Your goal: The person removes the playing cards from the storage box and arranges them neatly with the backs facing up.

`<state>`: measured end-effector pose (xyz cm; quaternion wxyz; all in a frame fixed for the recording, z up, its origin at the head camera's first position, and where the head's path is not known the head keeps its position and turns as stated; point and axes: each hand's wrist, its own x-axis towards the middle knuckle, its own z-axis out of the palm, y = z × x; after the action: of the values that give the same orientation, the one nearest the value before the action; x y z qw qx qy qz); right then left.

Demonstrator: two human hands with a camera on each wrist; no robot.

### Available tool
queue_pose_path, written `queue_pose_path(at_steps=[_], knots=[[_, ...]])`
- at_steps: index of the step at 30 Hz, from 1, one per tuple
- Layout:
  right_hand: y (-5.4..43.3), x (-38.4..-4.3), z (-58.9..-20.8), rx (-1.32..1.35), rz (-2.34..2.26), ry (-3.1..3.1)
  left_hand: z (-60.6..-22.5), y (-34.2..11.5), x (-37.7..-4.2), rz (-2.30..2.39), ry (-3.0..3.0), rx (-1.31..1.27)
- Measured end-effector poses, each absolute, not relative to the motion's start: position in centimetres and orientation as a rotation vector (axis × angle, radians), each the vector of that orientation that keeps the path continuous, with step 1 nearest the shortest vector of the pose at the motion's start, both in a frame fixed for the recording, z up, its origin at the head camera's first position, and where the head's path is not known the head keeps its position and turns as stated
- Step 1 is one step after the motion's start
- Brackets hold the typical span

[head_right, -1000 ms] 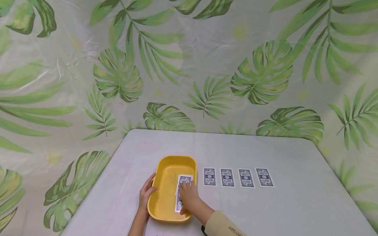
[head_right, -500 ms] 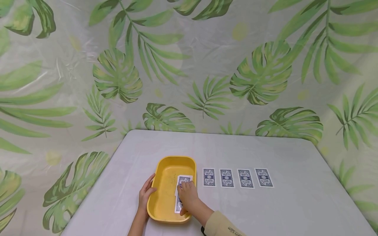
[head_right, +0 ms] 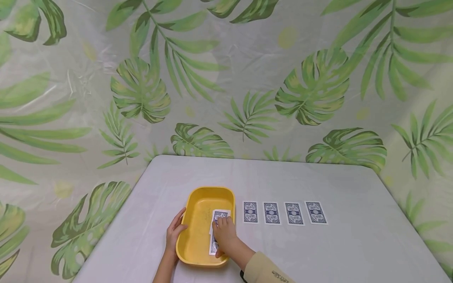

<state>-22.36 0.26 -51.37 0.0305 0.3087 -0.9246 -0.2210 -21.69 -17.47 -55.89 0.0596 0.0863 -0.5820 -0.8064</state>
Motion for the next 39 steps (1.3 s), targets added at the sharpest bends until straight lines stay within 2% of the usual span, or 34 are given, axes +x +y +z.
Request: queue_pose_path(at_steps=[12,23,30,39], knots=[[0.2,-22.6,-51.6,0.936,-0.707,-2.815,-56.3,-17.6,-21.8,-2.434,-1.780,0.280],[0.8,-22.1,-51.1,1.009,-0.641,-2.736,-56.8,-17.7,-21.6,-2.350,-1.788,0.090],[1.1,-21.7,-50.7,1.050,-0.703,-2.654,-56.4,-17.5,-21.8,-2.413,-1.786,0.257],[1.2,-21.2,-50.0,1.105,-0.553,-2.817,-56.1,-17.6,-21.8,-2.410,-1.795,0.264]])
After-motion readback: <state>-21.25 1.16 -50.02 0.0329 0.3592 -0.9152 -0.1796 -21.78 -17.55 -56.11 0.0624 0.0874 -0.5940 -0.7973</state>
